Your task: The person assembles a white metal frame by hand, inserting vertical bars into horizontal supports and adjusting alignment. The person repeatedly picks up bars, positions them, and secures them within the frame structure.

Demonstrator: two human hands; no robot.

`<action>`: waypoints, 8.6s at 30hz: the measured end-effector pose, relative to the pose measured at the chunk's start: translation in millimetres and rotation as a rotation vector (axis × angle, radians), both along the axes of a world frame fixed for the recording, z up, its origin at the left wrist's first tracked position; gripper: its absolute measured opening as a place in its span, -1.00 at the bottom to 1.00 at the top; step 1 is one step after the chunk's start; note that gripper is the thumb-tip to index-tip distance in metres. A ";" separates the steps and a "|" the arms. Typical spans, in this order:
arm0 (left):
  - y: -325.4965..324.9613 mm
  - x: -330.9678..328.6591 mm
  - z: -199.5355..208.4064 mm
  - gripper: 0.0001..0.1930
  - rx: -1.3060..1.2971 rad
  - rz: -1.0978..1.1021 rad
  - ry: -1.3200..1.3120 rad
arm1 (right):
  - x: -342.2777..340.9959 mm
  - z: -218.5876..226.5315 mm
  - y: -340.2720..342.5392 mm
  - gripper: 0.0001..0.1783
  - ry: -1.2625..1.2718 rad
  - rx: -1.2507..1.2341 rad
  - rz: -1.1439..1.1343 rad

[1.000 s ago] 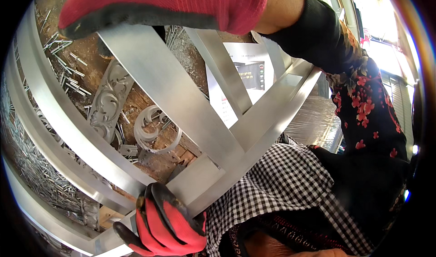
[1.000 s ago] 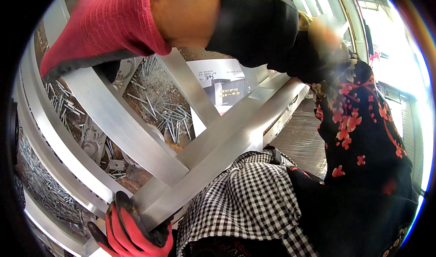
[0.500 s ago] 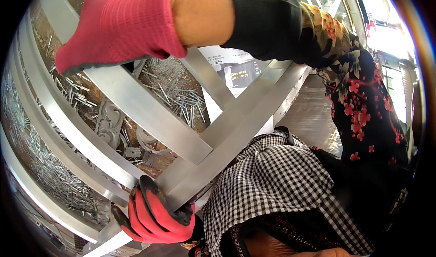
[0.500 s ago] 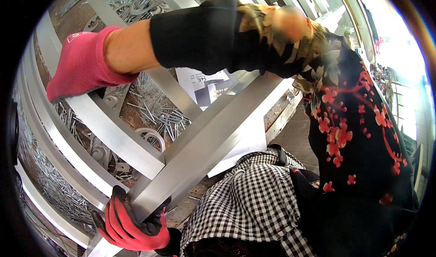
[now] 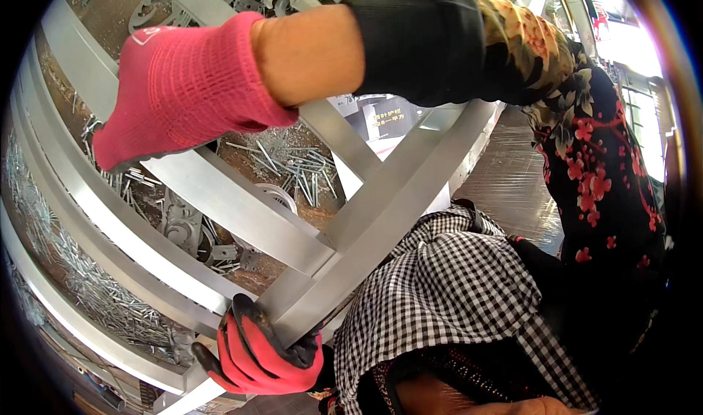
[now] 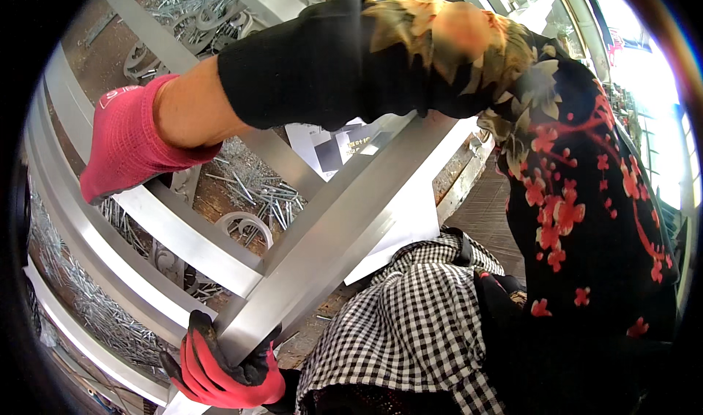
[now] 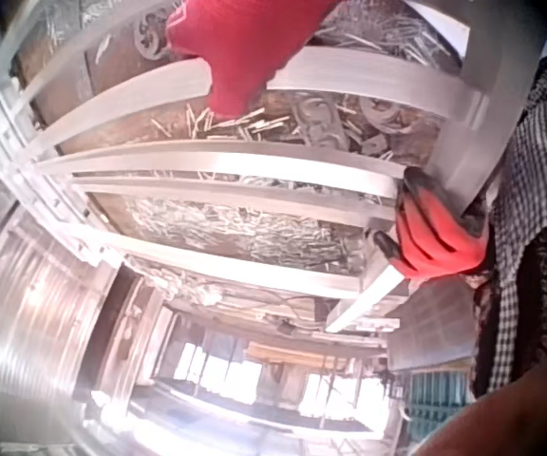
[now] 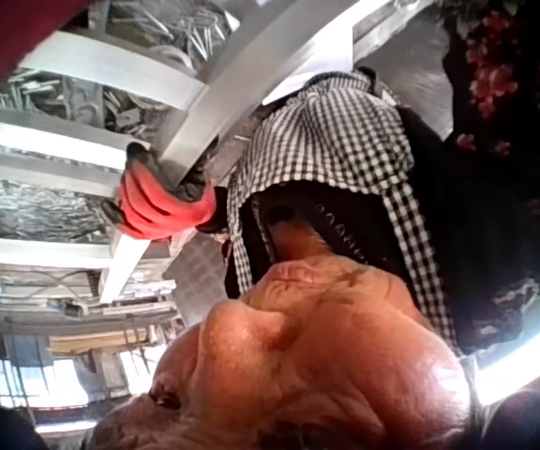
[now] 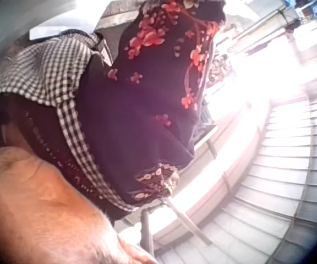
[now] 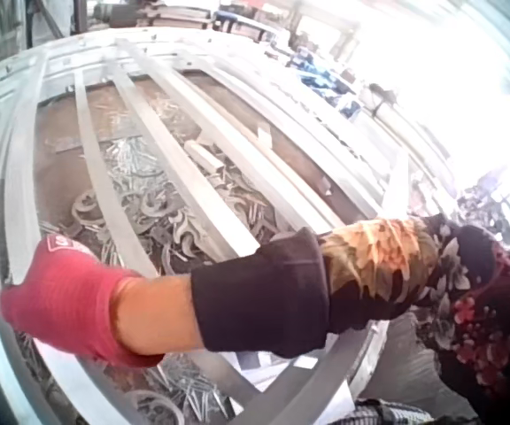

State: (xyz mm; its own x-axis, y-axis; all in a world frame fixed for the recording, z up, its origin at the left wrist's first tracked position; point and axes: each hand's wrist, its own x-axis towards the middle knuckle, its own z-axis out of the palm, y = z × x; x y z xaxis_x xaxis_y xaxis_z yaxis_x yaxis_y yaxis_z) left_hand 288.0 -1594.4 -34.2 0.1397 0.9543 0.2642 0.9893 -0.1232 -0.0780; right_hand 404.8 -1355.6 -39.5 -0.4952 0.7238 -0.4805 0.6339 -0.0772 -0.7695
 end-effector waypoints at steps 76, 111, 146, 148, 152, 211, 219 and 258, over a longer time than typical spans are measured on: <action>32.4 -167.6 -46.0 -0.41 0.114 0.136 -0.349 | -356.3 -41.3 -54.2 -0.30 0.271 -0.290 -0.081; 87.9 -140.3 -73.7 -0.81 0.156 0.032 -0.412 | -315.4 -70.8 2.7 -0.54 0.224 -0.096 0.215; 119.8 -132.1 11.0 -0.41 0.119 0.055 -0.396 | -99.8 142.6 71.4 -0.63 0.658 0.355 -0.008; 112.6 -139.3 16.7 -0.38 0.134 0.087 -0.362 | -45.3 165.9 96.5 -0.63 0.676 0.418 -0.092; 83.2 -184.1 29.2 -0.36 0.144 0.170 -0.335 | 36.2 185.3 143.0 -0.61 0.756 0.323 -0.290; 63.3 -68.8 26.7 -0.31 0.182 -0.056 -0.164 | -44.8 40.8 38.6 -0.31 -0.054 0.187 0.292; 83.5 -51.9 43.8 -0.28 0.184 0.012 -0.168 | 67.4 77.1 40.9 -0.27 0.001 0.729 0.621; 104.9 -135.0 -12.8 -0.34 0.203 0.030 -0.256 | 42.8 -7.8 -1.1 -0.45 -0.057 1.118 0.243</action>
State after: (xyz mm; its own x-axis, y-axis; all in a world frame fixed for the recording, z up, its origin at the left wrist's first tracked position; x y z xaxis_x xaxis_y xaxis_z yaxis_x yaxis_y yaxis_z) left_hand 153.0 -1489.5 -47.0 0.0166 0.8814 0.4721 0.9829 -0.1010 0.1540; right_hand 447.7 -1356.7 -47.3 -0.6786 0.6485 0.3450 0.5749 0.7612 -0.3001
